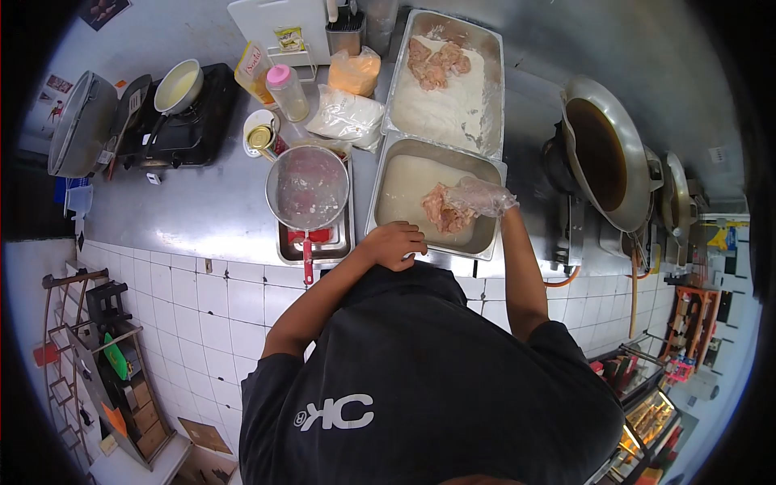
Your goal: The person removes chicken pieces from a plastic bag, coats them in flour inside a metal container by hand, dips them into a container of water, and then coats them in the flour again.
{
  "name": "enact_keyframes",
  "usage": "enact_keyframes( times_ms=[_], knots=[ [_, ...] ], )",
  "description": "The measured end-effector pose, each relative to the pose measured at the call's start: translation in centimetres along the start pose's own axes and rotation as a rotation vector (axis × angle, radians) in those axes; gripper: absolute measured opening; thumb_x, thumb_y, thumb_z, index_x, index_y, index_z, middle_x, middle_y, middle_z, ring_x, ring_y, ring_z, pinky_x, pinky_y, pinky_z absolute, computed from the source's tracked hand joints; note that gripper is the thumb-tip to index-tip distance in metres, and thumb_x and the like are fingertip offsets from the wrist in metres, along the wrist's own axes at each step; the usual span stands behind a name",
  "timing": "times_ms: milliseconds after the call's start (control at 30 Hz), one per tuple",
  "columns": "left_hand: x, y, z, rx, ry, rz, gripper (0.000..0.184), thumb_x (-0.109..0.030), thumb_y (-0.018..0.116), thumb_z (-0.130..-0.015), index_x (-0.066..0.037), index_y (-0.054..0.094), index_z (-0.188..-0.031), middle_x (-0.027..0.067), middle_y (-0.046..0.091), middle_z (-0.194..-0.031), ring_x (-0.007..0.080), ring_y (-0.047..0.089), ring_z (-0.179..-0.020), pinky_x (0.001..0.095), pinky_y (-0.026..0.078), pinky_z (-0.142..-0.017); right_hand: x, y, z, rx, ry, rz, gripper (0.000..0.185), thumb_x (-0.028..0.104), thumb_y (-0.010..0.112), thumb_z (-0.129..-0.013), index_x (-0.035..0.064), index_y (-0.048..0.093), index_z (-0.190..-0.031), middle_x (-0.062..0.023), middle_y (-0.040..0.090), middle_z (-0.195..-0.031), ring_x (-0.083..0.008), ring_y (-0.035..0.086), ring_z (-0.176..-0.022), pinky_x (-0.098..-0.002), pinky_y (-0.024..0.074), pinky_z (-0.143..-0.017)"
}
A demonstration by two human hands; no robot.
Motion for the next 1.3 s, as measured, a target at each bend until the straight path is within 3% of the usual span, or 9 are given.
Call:
enact_keyframes(
  times_ms=[500, 733, 800, 1000, 1233, 1300],
  knots=[
    [0.3, -0.2, -0.3, 0.074, 0.033, -0.035, 0.019, -0.020, 0.064, -0.075, -0.014, 0.065, -0.093, 0.0040, 0.058, -0.088, 0.0241, 0.059, -0.091, 0.0395, 0.050, -0.080, -0.5, -2.8, 0.2, 0.113, -0.004, 0.035, 0.048, 0.044, 0.062, -0.085, -0.0023, 0.069, -0.093, -0.0243, 0.066, -0.082, -0.0313, 0.061, -0.072, -0.0401, 0.0486, -0.067],
    [1.2, 0.6, -0.3, 0.120, -0.019, 0.030, 0.021, -0.025, 0.065, -0.084, -0.015, 0.065, -0.102, 0.0048, 0.061, -0.095, 0.0244, 0.061, -0.096, 0.0391, 0.050, -0.085, 0.3, -4.7, -0.5, 0.161, -0.007, 0.083, 0.048, 0.044, 0.063, -0.084, -0.0025, 0.069, -0.094, -0.0246, 0.066, -0.083, -0.0321, 0.061, -0.073, -0.0404, 0.0488, -0.068],
    [1.5, 1.1, 0.0, 0.104, 0.025, -0.073, 0.026, -0.030, 0.065, -0.085, -0.016, 0.064, -0.106, 0.0042, 0.062, -0.098, 0.0229, 0.062, -0.101, 0.0390, 0.050, -0.087, 1.7, -6.4, -0.5, 0.149, -0.020, 0.138, 0.048, 0.044, 0.063, -0.084, -0.0025, 0.069, -0.094, -0.0247, 0.066, -0.083, -0.0323, 0.062, -0.073, -0.0405, 0.0489, -0.069],
    [2.1, 0.8, -0.2, 0.163, 0.033, -0.031, 0.033, -0.021, 0.057, -0.088, -0.015, 0.060, -0.120, 0.0055, 0.060, -0.098, 0.0230, 0.064, -0.097, 0.0375, 0.051, -0.085, 9.0, -15.7, -0.7, -0.004, 0.052, 0.412, 0.049, 0.044, 0.063, -0.083, -0.0027, 0.070, -0.095, -0.0249, 0.067, -0.084, -0.0330, 0.062, -0.074, -0.0408, 0.0490, -0.070],
    [3.2, 2.0, 0.0, 0.182, 0.013, 0.005, 0.041, -0.014, 0.056, -0.085, -0.015, 0.054, -0.126, 0.0057, 0.058, -0.099, 0.0229, 0.063, -0.096, 0.0360, 0.052, -0.081, 10.6, -23.4, -14.1, -0.247, 0.050, 0.512, 0.054, 0.046, 0.066, -0.078, -0.0022, 0.070, -0.102, -0.0261, 0.068, -0.088, -0.0378, 0.065, -0.081, -0.0441, 0.0509, -0.078],
    [3.4, 2.0, 0.2, 0.146, 0.015, 0.021, 0.039, -0.015, 0.056, -0.085, -0.015, 0.054, -0.124, 0.0060, 0.058, -0.098, 0.0233, 0.063, -0.094, 0.0366, 0.052, -0.080, 9.8, -24.2, -17.4, -0.477, -0.084, 0.550, 0.056, 0.047, 0.064, -0.079, -0.0004, 0.068, -0.109, -0.0246, 0.069, -0.096, -0.0386, 0.067, -0.090, -0.0464, 0.0524, -0.083]
  ],
)
Point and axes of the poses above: each hand's wrist, its own z-axis away from the middle knuckle, its own y-axis out of the palm, x = y × z, the point moved 3 cm from there along -z, towards the middle knuckle
